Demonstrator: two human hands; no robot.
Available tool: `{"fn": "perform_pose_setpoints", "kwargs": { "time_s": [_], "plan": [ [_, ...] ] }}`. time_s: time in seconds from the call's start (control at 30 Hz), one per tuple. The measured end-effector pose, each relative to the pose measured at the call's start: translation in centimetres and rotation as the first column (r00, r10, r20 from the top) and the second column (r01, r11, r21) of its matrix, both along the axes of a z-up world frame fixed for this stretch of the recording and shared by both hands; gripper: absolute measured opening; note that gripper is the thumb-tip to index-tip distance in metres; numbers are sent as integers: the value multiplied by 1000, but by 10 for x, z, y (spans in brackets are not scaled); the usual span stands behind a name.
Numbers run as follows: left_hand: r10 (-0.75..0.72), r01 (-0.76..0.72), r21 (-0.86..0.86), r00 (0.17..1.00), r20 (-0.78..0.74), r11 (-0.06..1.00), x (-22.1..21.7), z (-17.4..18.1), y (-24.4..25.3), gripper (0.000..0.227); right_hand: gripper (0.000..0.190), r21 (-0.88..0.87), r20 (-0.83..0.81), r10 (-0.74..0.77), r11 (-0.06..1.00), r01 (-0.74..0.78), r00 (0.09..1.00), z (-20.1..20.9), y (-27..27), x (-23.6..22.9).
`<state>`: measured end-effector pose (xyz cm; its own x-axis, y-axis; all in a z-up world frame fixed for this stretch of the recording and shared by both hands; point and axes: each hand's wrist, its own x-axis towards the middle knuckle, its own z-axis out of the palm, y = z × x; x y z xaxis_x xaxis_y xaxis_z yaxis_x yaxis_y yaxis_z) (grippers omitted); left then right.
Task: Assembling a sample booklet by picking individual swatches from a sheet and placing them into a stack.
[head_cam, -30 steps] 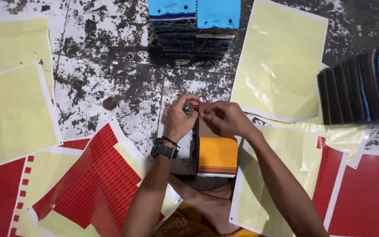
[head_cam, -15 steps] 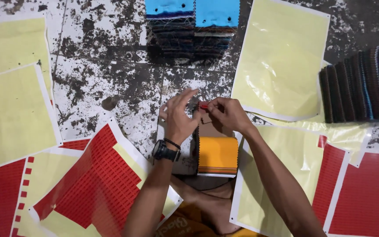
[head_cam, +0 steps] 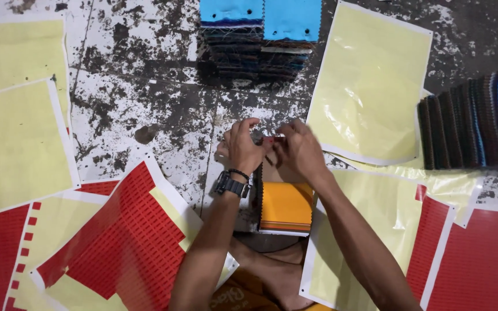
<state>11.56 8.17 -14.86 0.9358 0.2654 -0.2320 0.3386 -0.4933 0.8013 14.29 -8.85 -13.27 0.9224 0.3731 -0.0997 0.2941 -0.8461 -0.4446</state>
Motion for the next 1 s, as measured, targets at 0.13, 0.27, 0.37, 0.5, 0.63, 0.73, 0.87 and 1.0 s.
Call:
{"fn": "perform_pose_setpoints", "kwargs": {
  "time_s": [0.13,0.27,0.37,0.5,0.63,0.73,0.87,1.0],
  "plan": [
    [-19,18,-17,1000,-22,1000,-6,26,3,60,40,-102,83,102,990,-93,991,13,-5,7],
    [-20,23,-39,997,75,999,-12,34,14,52,12,-41,357,172,985,-168,918,13,-6,-1],
    [5,2,-52,992,128,999,-19,39,22,48,10,-12,594,177,977,-211,785,9,-5,-5],
    [68,-12,-192,954,291,981,-28,65,26,47,16,9,680,188,964,-264,709,5,-3,-8],
    [135,4,-427,946,294,904,-31,74,31,44,14,52,525,256,942,-331,812,21,-14,-18],
    [124,44,-605,965,233,795,-36,75,28,45,19,477,-29,171,868,-137,985,79,-8,-28],
    [58,154,-677,958,280,720,-30,52,21,40,19,500,-272,87,864,64,958,74,-7,-22],
    [40,191,-656,946,321,730,-26,45,17,40,20,547,-378,104,827,131,920,62,-9,-20]
  ]
}}
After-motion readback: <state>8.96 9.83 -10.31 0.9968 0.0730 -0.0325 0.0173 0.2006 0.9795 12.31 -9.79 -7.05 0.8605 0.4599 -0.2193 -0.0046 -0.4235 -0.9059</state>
